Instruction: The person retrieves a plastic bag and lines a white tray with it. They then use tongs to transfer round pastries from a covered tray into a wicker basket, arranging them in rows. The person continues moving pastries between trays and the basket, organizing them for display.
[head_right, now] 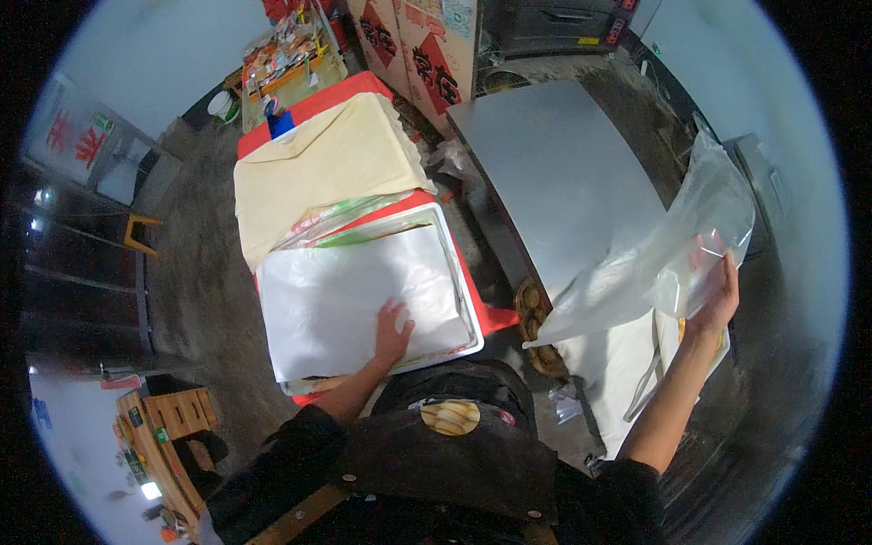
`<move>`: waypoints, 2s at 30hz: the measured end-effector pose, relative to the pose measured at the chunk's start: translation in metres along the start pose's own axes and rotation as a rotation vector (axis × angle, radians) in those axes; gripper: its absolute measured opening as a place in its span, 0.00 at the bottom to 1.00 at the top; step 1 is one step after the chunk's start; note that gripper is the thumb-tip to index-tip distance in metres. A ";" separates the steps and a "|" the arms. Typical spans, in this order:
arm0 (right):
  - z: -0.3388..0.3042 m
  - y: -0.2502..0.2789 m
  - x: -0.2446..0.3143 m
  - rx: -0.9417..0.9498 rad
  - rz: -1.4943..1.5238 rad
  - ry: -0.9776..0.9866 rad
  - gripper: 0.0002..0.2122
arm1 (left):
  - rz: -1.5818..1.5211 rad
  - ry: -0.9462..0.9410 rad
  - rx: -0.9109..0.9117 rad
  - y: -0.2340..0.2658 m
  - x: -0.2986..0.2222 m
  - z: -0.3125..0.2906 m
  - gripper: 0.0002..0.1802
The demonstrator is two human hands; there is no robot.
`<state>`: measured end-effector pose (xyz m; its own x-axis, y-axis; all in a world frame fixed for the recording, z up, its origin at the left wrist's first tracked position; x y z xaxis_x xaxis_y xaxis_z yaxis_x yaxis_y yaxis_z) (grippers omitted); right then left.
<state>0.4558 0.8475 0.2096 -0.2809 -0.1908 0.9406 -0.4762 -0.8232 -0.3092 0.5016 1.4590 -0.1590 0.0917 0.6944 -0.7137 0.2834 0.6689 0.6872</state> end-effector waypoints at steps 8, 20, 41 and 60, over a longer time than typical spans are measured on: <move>-0.027 -0.068 0.017 0.081 -0.039 0.015 0.26 | 0.538 0.541 -0.073 0.146 0.100 -0.050 0.56; -0.063 -0.176 0.009 0.103 -0.149 -0.001 0.24 | 0.384 0.408 -0.205 0.121 0.137 -0.028 0.55; -0.124 -0.153 0.030 -0.031 -0.195 0.033 0.21 | 0.268 0.201 -0.142 0.116 0.105 0.100 0.54; -0.138 -0.100 0.028 -0.203 -0.317 0.026 0.20 | 0.490 -0.261 0.360 -0.054 -0.030 0.209 0.54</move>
<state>0.3808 0.9979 0.2474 -0.1128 0.0720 0.9910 -0.6975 -0.7161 -0.0274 0.6832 1.3469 -0.2032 0.5063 0.7787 -0.3705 0.4471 0.1303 0.8849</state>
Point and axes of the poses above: each hand's wrist, its own z-axis towards the middle knuckle, its own y-axis out of the back of the hand, x = y × z, the point moved 10 cm from there along z, towards the middle knuckle, and after that the axes turned 11 degrees about x, right-handed, at the moved point
